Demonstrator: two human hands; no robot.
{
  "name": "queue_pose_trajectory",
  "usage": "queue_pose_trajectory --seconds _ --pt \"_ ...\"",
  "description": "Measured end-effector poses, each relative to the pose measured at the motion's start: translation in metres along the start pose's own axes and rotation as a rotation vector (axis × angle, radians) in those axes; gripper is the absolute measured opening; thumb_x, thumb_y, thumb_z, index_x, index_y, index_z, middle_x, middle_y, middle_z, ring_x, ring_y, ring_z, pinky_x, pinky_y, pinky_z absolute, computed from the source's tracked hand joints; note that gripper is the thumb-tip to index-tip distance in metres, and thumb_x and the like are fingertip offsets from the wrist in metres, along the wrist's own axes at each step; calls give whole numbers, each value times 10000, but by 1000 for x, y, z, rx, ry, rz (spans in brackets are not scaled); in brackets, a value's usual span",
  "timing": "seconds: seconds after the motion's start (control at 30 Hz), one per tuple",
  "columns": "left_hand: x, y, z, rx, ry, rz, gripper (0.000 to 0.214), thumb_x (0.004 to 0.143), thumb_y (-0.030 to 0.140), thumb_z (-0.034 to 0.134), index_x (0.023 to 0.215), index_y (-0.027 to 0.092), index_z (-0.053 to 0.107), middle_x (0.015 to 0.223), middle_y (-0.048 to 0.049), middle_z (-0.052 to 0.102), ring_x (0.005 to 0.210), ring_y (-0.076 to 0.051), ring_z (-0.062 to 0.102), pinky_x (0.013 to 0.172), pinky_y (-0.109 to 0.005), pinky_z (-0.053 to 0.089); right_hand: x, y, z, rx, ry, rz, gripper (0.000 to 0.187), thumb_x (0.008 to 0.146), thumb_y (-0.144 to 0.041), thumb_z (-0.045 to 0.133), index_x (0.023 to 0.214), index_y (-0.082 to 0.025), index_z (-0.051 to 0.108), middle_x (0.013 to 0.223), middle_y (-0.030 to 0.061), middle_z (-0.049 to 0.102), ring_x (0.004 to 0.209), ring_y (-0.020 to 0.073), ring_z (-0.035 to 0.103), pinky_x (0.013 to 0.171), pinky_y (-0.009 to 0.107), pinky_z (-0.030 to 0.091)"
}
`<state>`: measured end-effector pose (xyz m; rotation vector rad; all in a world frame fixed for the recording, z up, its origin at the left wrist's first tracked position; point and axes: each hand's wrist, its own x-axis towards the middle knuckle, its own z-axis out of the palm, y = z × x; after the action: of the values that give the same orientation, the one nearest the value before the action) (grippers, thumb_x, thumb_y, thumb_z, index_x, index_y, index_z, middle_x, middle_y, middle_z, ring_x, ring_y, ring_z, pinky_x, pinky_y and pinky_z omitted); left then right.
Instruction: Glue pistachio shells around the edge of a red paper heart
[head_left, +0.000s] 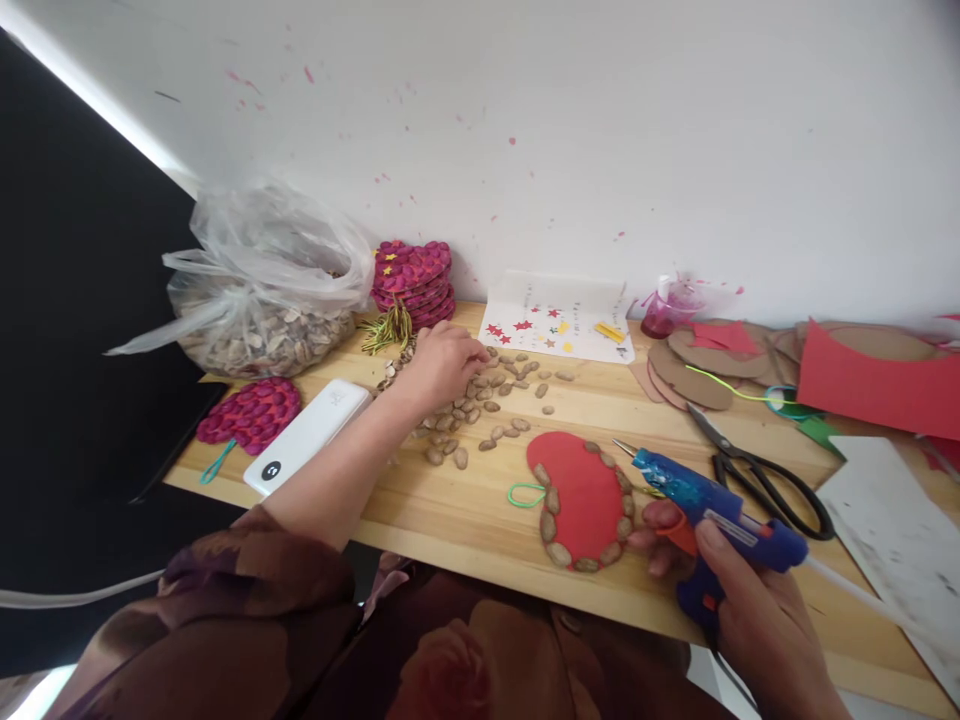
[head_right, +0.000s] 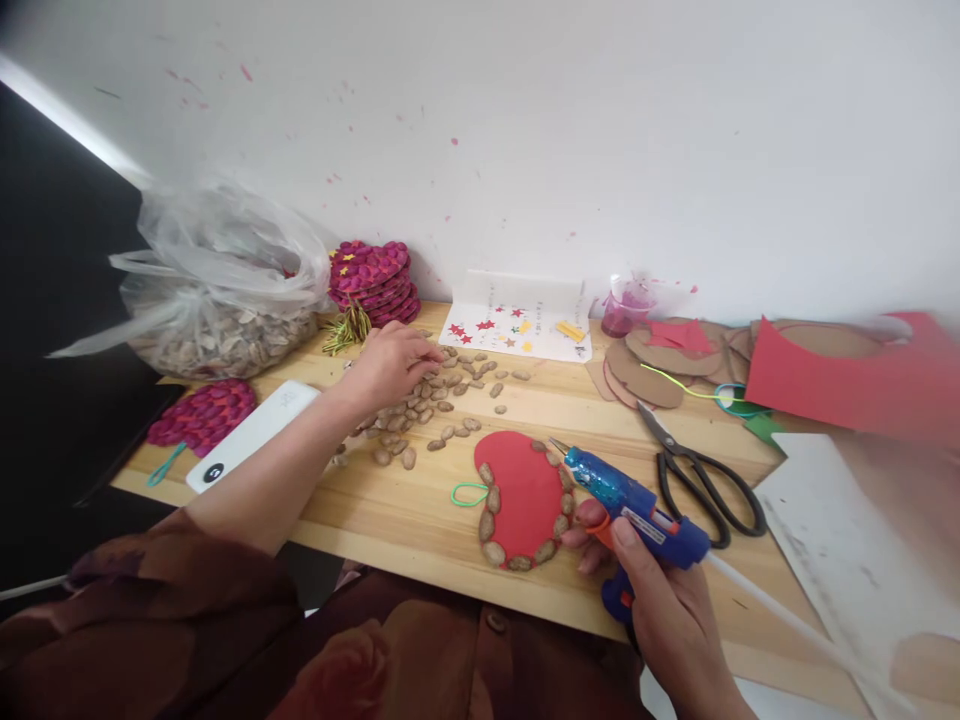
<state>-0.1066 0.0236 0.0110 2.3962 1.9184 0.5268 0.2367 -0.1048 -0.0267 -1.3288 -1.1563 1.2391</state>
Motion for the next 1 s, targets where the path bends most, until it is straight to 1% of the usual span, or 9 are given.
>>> queue_pose_trajectory --seconds 0.13,0.27,0.37,0.47,0.57,0.63,0.73,0.87,1.0 --pt "18 20 6 35 -82 38 158 901 218 639 899 216 797 1039 -85 763 1077 -304 574 916 -444 381 -3 2 3 114 19 49 274 859 -481 734 823 -210 755 963 102 770 722 241 737 596 305 581" --pt "24 25 8 51 -90 48 166 896 208 635 916 222 800 1045 -89 756 1106 -305 556 912 -448 367 -6 2 5 132 25 51 247 881 -461 722 841 -221 767 967 98 775 724 229 730 620 303 566" --pt "22 18 2 70 -62 -23 169 896 232 636 911 218 804 1045 -98 760 1115 -317 552 922 -465 362 -6 0 5 143 12 49 245 881 -456 721 839 -220 770 981 102 772 750 239 732 628 309 567" --pt "16 7 -7 93 -48 -116 181 886 251 637 934 219 808 1055 -105 767 1103 -331 569 933 -477 370 -5 -1 5 131 18 48 249 876 -459 726 836 -217 768 998 104 772 761 240 732 635 307 573" --pt "13 -7 -15 138 -39 -207 205 892 282 621 946 228 812 1063 -106 780 1106 -348 589 945 -485 385 -4 1 0 119 -17 78 273 859 -484 737 845 -213 769 1008 109 771 774 249 737 646 310 585" --pt "11 -16 -20 178 -50 -272 217 894 285 612 946 226 814 1065 -110 786 1119 -361 598 953 -492 394 -2 4 -5 102 -44 112 297 852 -502 735 843 -207 767 995 119 773 784 264 740 658 323 598" --pt "7 -28 -28 208 -97 -359 218 872 222 612 952 234 815 1073 -103 789 1142 -368 607 971 -498 402 0 10 -12 65 -42 158 323 821 -527 749 824 -204 759 946 123 777 805 291 745 689 339 617" --pt "0 -37 -32 193 -169 -393 209 846 192 647 959 259 810 1068 -78 795 1158 -348 615 993 -476 413 4 11 -14 11 -15 159 353 783 -570 757 805 -218 757 933 114 783 804 291 747 689 317 627" --pt "-2 -32 -28 198 -198 -363 141 843 239 688 912 263 809 1017 -67 801 1126 -325 631 987 -439 424 6 6 -12 -89 -21 145 420 749 -635 753 680 -221 738 796 103 768 728 284 738 625 300 625"
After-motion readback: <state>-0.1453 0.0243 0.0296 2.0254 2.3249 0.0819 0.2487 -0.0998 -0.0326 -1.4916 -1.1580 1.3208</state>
